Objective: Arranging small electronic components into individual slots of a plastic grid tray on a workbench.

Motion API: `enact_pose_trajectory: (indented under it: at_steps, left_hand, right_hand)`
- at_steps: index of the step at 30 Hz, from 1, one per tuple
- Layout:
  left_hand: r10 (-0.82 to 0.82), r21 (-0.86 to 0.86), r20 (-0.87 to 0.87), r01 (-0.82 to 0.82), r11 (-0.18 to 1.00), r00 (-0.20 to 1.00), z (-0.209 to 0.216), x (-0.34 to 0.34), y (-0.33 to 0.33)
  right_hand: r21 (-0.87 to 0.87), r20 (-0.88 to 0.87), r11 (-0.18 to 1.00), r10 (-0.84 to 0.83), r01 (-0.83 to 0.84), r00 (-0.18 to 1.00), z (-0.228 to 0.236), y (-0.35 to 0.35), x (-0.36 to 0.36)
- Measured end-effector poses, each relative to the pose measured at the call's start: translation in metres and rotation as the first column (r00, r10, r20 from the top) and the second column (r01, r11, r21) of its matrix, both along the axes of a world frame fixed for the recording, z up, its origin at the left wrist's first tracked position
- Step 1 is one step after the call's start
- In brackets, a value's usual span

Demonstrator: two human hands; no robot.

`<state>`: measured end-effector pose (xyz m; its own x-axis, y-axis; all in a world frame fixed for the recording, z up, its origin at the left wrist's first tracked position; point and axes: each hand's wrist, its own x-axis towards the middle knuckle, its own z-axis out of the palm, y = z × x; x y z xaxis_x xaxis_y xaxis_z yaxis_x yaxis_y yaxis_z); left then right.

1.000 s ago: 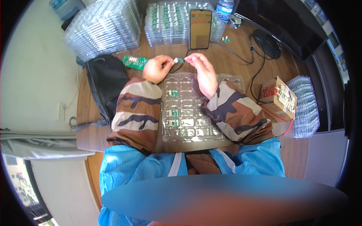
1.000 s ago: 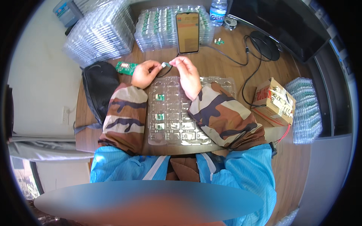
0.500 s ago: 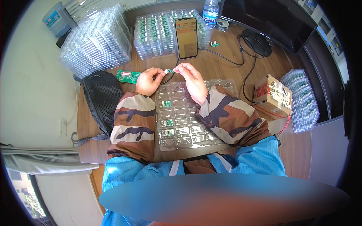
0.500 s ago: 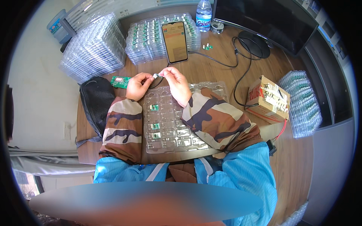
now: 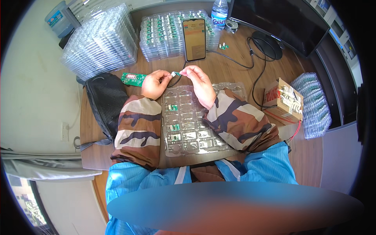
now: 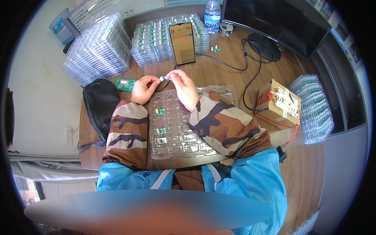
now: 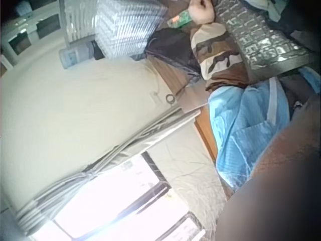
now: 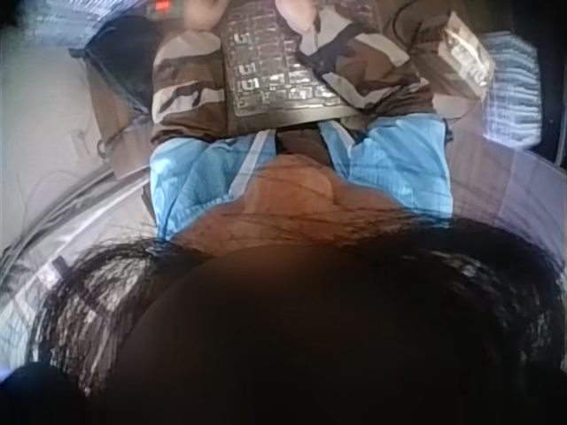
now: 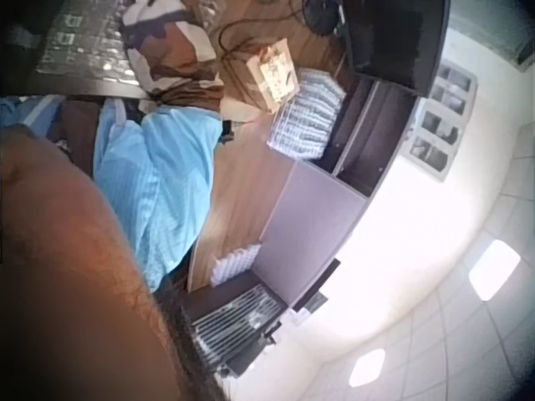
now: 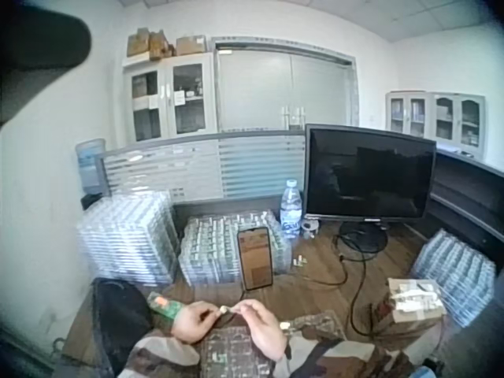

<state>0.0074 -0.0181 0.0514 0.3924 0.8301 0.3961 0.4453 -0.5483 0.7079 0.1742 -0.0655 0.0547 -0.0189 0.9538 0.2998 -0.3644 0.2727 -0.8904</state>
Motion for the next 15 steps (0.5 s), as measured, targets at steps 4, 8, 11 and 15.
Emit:
enact_pose_trajectory:
  at_steps: [4, 8, 11, 15]
  left_hand:
    - [0.015, 0.013, 0.006, -0.016, 1.0, 1.0, -0.0001, 0.0005, -0.0005]
    - [0.015, 0.001, -0.004, -0.015, 1.0, 1.0, 0.0005, -0.0001, -0.0005]
    - [0.01, 0.003, -0.026, -0.01, 1.0, 1.0, 0.0007, -0.0003, -0.0005]
    - [-0.01, 0.009, 0.008, 0.01, 1.0, 1.0, 0.0, 0.0002, -0.0001]
  right_hand:
    - [0.003, 0.013, 1.0, -0.001, 0.001, 1.0, 0.0008, -0.0003, -0.0001]
    - [-0.031, 0.049, 0.999, -0.023, 0.024, 0.999, 0.0019, -0.0006, 0.0004]
    - [0.001, 0.183, 1.0, 0.008, -0.009, 0.983, -0.0001, -0.002, 0.0028]
    - [0.091, 0.213, 0.995, 0.007, -0.027, 0.977, -0.0058, -0.0004, -0.0026]
